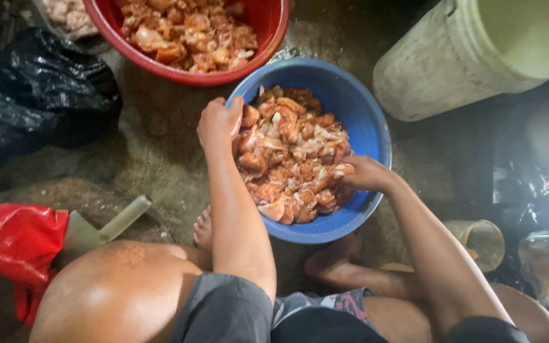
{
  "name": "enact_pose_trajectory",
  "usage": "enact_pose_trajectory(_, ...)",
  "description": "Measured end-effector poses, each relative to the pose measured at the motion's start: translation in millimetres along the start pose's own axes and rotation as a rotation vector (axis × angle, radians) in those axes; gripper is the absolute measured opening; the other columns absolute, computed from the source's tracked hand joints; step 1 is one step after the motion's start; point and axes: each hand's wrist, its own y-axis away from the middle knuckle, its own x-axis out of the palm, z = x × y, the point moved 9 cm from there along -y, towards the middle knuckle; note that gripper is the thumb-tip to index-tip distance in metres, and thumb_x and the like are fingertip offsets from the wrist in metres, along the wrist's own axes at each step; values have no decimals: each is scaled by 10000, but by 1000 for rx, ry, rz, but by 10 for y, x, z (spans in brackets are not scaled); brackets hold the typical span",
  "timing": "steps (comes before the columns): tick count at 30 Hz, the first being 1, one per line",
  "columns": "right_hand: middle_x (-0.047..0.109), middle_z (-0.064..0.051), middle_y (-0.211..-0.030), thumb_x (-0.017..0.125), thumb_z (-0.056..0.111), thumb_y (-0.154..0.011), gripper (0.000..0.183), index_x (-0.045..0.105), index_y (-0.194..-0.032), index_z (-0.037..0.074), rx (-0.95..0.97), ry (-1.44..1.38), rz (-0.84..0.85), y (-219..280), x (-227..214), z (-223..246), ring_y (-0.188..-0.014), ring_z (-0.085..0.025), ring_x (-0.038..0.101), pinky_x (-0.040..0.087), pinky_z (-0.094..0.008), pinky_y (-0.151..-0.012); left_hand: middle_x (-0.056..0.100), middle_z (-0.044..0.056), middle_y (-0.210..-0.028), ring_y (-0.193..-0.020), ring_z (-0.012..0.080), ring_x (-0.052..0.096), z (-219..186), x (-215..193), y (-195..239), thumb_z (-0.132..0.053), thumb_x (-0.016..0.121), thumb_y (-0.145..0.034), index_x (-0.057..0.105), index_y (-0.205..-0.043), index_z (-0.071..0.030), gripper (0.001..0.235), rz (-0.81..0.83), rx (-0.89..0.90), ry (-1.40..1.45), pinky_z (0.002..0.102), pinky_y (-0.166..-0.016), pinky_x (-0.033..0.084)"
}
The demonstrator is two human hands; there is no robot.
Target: The person sits on the floor and uses their hands to mix and separate pieces of raw meat in a blue bowl. They repeatedly pick up pieces of meat and transfer them into a nearby white bucket.
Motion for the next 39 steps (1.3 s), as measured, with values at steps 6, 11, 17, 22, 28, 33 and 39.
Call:
enact_pose_trajectory(6, 825, -51, -1139, 593, 229, -874, 371, 773, -1144, 48, -85, -346, 39, 819, -1061, 171, -841, -138, 692, 522, -297, -660, 710, 232, -1116, -1076, 440, 666, 35, -9, 11, -556, 535, -837, 744, -1077, -115, 544, 13, -33, -9, 525, -938, 509)
enact_pose_trajectory(11, 753, -114, -1080, 521, 261, -1015, 329, 675, -1192, 30, -65, -209, -353, 1388, -2714, -345, -959, -202, 711, 577, -335, -740, 703, 252, -1108, -1071, 464, 653, 10, -14, 6, -573, 541, -857, 737, -1081, -100, 560, -8, 4, -33, 555, -924, 500)
enact_pose_trajectory(17, 538, 21, -1227, 746, 170, -926, 494, 450, -1319, 119, -103, -361, -1162, 1679, -4199, -989, -1067, -155, 719, 659, -263, -722, 717, 254, -1082, -1060, 466, 665, 30, 0, 8, -550, 541, -854, 759, -1017, -77, 546, -2, 12, -21, 549, -935, 508)
enact_pose_trajectory(22, 662, -57, -1170, 744, 158, -894, 474, 589, -1334, 76, -139, -256, -754, 627, -3176, -833, -1012, -208, 671, 559, -355, -782, 708, 246, -1078, -1046, 459, 659, 62, 1, -26, -570, 543, -838, 742, -1046, -93, 557, -7, 2, -9, 547, -910, 505)
enact_pose_trajectory(28, 690, -201, -1214, 800, 443, -782, 704, 599, -1346, 72, 143, 215, -282, -618, -647, -574, -1065, -347, 677, 538, -445, -908, 709, 240, -1096, -1057, 453, 660, 19, 18, -11, -557, 540, -825, 738, -1056, -91, 557, -9, -1, 6, 531, -926, 505)
enact_pose_trajectory(33, 748, -203, -1085, 640, 346, -920, 403, 703, -1221, 85, -24, 88, -423, -516, -85, -302, -972, -384, 716, 571, -468, -844, 707, 243, -1109, -1068, 454, 657, 46, 11, -39, -559, 536, -832, 744, -1046, -85, 560, -1, -6, -4, 534, -929, 506)
enact_pose_trajectory(39, 745, -171, -891, 716, 403, -830, 395, 686, -958, 30, 20, -452, -388, -152, -498, -409, -850, -341, 730, 610, -486, -742, 705, 238, -1113, -1069, 443, 658, 91, 69, -87, -570, 545, -818, 735, -1079, -97, 572, 0, -14, 1, 525, -925, 509)
